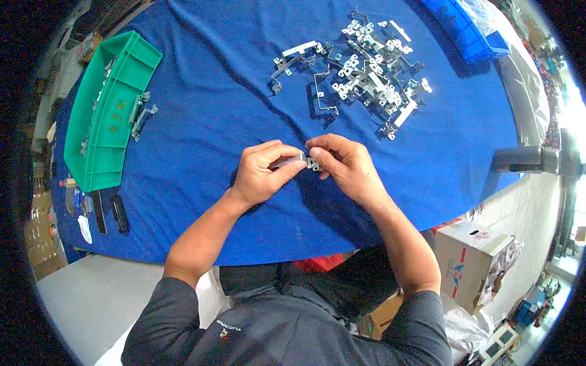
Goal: The person assembles small metal brackets by hand, fitting the component pieces together at a work table.
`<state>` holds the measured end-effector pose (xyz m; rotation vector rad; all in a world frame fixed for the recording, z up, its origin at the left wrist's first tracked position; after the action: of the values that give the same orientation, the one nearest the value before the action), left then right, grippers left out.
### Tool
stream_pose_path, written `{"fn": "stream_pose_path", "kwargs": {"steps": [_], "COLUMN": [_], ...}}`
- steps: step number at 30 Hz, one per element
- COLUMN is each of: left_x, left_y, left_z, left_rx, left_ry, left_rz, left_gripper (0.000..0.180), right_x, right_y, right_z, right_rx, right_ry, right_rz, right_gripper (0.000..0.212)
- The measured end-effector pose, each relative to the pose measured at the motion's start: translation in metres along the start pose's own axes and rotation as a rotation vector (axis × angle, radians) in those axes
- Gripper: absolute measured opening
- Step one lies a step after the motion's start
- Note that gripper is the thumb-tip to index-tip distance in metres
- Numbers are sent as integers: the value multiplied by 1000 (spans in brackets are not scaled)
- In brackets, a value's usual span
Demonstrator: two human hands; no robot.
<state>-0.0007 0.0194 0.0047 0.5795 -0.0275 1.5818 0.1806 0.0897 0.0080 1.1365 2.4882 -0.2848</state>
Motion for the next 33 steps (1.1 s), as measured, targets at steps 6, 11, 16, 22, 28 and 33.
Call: {"fn": "stream_pose_path", "kwargs": {"steps": [6,11,16,22,28,33], "left_x": [-1,1,0,0,0,-1], "left_y": [-5,-1,1,1,0,1], "left_z": [-1,0,-1,-3,-3,-4], "left_rx": [-18,-21,-14,-22,-13,-69], "left_ry": [-45,-3,-19,0,-27,41], "left_rz": [-15,138,165,143,104,137], "left_gripper": [11,10,11,12,11,11], "right_x": [-3,-3,-7,-7,-6,-6], "right_y": [-1,7,-5,-2,-1,-3], "right_z": [-2,-3,-5,-3,-6,-3], "right_rx": [-239,-122,-177,-232,-230,-233], "right_ry": [60,8,-33,16,-26,-22], "right_rz": [142,134,77,127,133,114], "right_gripper": [15,13,15,15,15,15]}}
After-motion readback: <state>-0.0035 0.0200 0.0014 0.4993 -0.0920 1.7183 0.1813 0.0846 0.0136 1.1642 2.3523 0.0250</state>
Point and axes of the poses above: each hand's wrist, its own x-axis towards the middle knuckle, its own y-axis out of the back of the hand, z = x × y, the point moved 2 cm from there along x, towards the middle knuckle, and after that the axes turned 9 degrees about -y, right-handed, at the moved point
